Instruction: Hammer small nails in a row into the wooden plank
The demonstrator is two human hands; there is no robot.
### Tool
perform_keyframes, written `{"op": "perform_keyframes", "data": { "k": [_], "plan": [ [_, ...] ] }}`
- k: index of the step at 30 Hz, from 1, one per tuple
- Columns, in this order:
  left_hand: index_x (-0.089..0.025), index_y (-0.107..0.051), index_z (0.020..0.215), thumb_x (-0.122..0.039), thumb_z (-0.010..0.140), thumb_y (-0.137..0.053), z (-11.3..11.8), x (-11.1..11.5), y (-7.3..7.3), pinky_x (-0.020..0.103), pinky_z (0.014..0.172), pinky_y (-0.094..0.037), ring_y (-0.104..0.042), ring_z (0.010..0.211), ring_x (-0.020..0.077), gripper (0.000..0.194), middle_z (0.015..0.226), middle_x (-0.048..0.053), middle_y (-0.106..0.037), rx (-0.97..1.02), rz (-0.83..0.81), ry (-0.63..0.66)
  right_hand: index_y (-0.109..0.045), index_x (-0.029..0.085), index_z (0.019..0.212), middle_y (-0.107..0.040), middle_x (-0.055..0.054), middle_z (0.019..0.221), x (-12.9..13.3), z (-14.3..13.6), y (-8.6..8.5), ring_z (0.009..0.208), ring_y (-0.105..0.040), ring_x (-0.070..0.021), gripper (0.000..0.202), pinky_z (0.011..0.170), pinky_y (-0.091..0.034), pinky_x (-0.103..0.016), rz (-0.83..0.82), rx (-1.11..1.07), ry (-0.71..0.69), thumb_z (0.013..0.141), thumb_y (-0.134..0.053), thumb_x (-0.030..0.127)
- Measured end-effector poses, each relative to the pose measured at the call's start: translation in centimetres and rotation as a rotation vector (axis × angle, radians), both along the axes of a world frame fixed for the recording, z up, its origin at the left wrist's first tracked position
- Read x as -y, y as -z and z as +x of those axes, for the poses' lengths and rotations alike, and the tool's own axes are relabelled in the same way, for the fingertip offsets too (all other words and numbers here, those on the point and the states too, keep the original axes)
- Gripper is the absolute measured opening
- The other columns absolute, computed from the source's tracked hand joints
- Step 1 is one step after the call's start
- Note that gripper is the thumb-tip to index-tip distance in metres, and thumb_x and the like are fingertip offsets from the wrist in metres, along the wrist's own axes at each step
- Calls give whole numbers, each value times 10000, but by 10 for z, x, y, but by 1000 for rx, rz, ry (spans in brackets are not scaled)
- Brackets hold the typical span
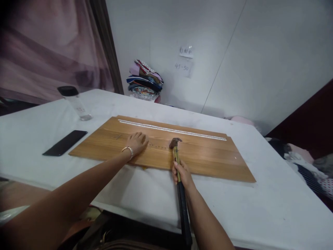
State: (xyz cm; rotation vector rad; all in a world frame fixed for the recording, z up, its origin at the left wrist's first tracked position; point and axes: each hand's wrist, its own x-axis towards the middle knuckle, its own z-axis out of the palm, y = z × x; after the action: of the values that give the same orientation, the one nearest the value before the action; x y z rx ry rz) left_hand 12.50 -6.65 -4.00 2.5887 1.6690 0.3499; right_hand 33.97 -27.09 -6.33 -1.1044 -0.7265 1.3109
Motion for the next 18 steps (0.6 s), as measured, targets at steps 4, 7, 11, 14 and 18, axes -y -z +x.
{"op": "perform_keyframes", "data": {
  "k": [4, 7, 11, 14, 18],
  "plan": [
    [-205, -666, 1201, -410, 991, -402, 0, 1, -1, 444, 1127, -351, -491, 1344, 287, 396, 1403, 124, -612, -2, -3, -8, -498, 228, 864, -497, 120, 535, -2, 0, 4, 291, -361, -49, 472, 251, -312, -177, 6, -13, 7, 748, -764, 600],
    [-201, -661, 1218, -413, 993, -399, 0, 2, -3, 443, 1135, -345, -491, 1348, 288, 405, 1414, 126, -605, -20, -9, -11, -493, 230, 861, -493, 120, 530, -3, -1, 6, 290, -362, -50, 492, 243, -314, -175, 8, -27, 7, 728, -773, 612],
    [-222, -665, 1221, -405, 986, -415, 0, 2, -4, 446, 1143, -339, -490, 1356, 283, 389, 1421, 120, -607, -2, -27, -13, -499, 234, 854, -500, 112, 531, -1, -1, 3, 291, -370, -55, 498, 248, -323, -177, -12, -19, 1, 710, -786, 614],
    [-218, -667, 1232, -411, 983, -418, -1, 1, -4, 460, 1152, -328, -478, 1370, 292, 402, 1445, 127, -591, 13, -29, -14, -508, 240, 836, -504, 102, 525, -1, -1, 1, 287, -369, -59, 493, 248, -318, -182, -7, -13, 17, 708, -784, 627],
    [-224, -670, 1230, -408, 981, -418, -1, 2, -5, 452, 1141, -339, -475, 1374, 287, 399, 1448, 123, -592, 13, -25, -16, -516, 244, 840, -508, 92, 521, -2, 0, 2, 286, -370, -64, 474, 246, -311, -181, -16, 8, 22, 718, -775, 623]
  ]
}}
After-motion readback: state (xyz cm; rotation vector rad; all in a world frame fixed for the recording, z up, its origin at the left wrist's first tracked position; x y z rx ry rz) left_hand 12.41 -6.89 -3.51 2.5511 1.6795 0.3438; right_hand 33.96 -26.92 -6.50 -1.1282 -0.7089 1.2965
